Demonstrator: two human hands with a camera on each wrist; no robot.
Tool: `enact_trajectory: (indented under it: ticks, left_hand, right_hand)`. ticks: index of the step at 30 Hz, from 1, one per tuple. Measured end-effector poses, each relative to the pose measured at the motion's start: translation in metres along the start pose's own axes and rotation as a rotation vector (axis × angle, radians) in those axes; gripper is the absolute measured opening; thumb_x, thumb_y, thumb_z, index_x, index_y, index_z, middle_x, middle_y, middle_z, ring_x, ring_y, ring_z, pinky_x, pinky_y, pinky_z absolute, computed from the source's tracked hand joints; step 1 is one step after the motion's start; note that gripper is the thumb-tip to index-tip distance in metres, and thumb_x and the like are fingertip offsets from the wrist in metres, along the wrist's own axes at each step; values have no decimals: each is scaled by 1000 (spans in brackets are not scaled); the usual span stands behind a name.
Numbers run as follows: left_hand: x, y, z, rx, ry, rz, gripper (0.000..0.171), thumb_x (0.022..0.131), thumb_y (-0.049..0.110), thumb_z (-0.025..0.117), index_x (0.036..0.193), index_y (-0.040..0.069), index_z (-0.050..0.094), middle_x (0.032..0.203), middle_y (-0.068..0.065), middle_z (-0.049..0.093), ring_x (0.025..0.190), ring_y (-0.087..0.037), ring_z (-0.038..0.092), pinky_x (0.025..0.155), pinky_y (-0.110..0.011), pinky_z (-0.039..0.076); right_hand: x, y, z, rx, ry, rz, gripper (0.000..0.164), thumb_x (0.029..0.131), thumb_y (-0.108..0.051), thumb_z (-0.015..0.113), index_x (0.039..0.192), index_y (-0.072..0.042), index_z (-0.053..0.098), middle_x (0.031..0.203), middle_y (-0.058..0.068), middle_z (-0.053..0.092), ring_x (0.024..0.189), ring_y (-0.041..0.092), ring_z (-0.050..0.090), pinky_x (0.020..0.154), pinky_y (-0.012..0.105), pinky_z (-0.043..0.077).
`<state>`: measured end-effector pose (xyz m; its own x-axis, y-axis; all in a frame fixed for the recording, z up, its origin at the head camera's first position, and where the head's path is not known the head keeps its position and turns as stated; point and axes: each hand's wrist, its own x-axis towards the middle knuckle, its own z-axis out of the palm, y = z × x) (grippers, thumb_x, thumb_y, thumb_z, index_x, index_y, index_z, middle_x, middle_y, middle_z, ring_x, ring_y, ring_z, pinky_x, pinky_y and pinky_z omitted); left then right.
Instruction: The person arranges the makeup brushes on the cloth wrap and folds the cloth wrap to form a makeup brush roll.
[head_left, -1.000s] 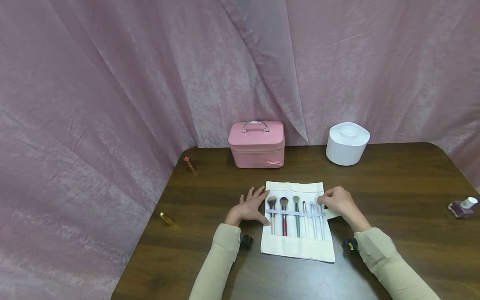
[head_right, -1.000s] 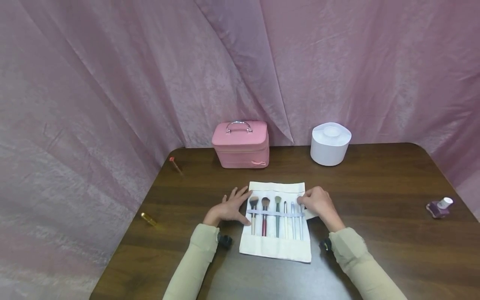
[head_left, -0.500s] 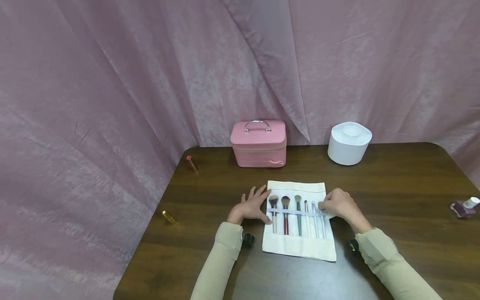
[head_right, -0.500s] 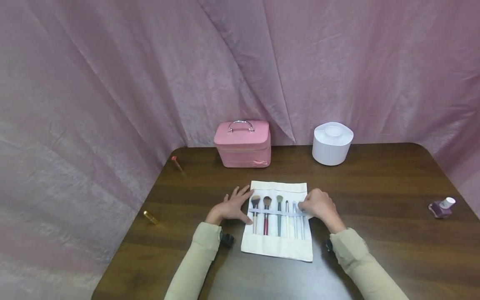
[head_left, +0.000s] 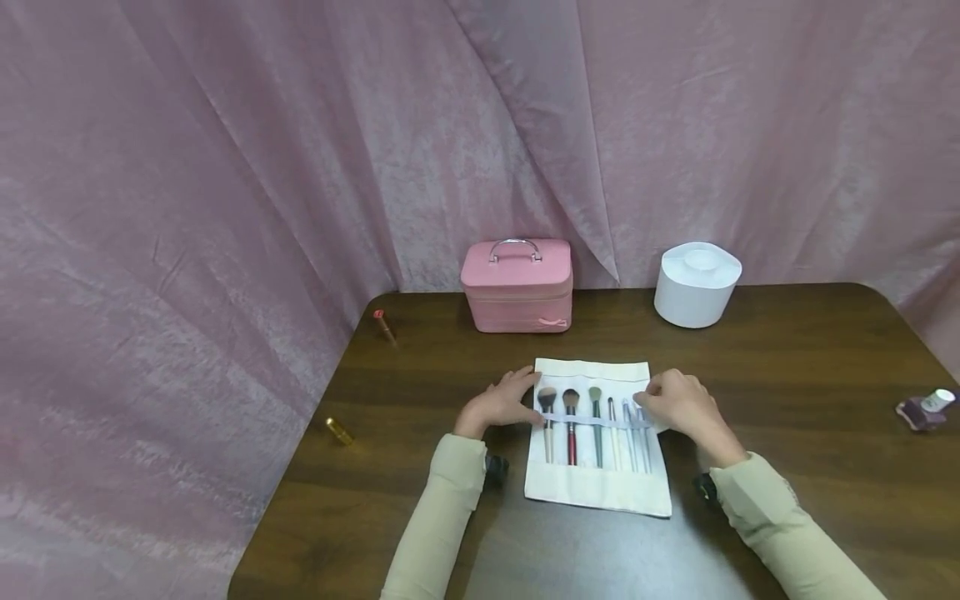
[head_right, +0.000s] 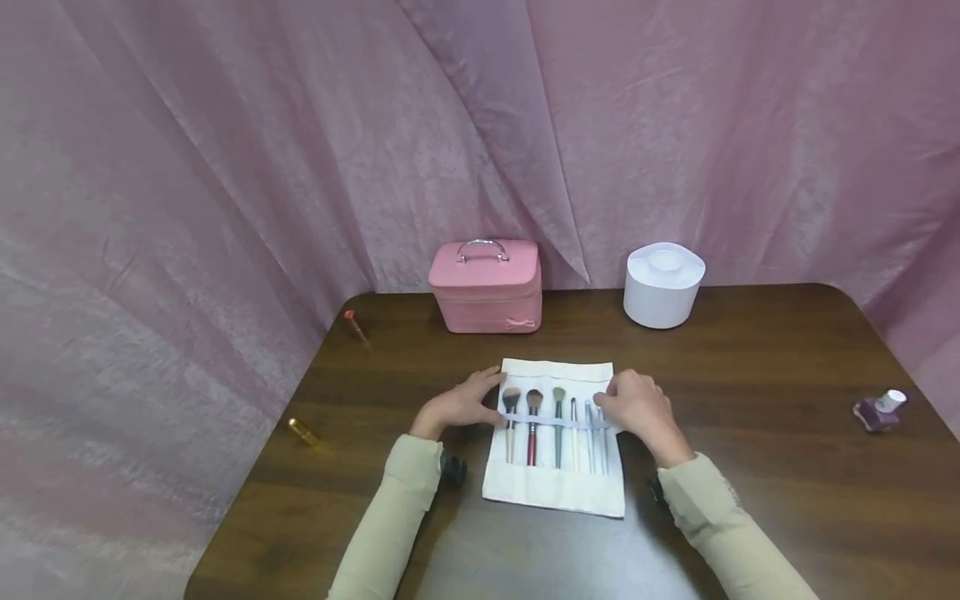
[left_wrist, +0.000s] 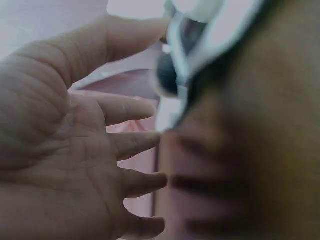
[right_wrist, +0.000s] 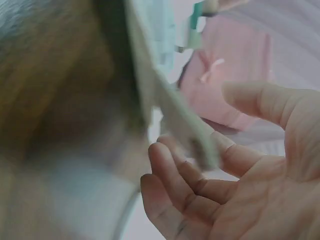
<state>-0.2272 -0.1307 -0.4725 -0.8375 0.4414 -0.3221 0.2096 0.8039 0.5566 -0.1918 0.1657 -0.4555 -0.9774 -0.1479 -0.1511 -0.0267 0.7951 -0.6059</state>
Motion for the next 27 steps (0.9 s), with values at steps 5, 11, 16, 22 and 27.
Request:
enact_trajectory:
  ticks: [5,11,16,22,27]
  left_hand:
    - [9,13,-15,-11,34,74,65,104,33,57,158,5,33,166,-15,23,152,-39,14,119,-57,15]
    - [23,26,-18,-50,46,178,57,108,31,46,156,2,36,163,-16,29,151,-29,23,120,-44,21]
    - [37,34,-14,-48,57,208,56,110,41,37,155,8,42,158,-9,42,146,-22,35,117,-38,29]
    - [47,43,-10,-59,10,214,59,111,45,27,154,9,43,156,-6,45,145,-18,36,117,-33,28]
    - [51,48,-8,-53,-22,170,63,109,51,26,154,10,43,157,-6,43,146,-20,35,117,-35,28]
  right_hand:
    - [-8,-16,0,-40,74,-74,31,94,-22,67,102,8,71,99,22,68,82,32,62,62,45,50]
    - [-23,-36,13,-109,189,-173,36,91,-22,71,107,10,69,114,34,60,107,52,53,83,64,43]
    - [-44,-53,27,-145,210,-272,38,94,-24,70,112,9,67,110,27,62,102,46,55,81,61,46]
    - [-72,-70,50,-160,115,-373,32,98,-22,65,115,5,68,110,19,64,100,39,60,86,56,51]
    - [-87,-74,71,-152,11,-482,25,98,-20,63,111,1,69,105,10,62,89,29,57,74,47,50]
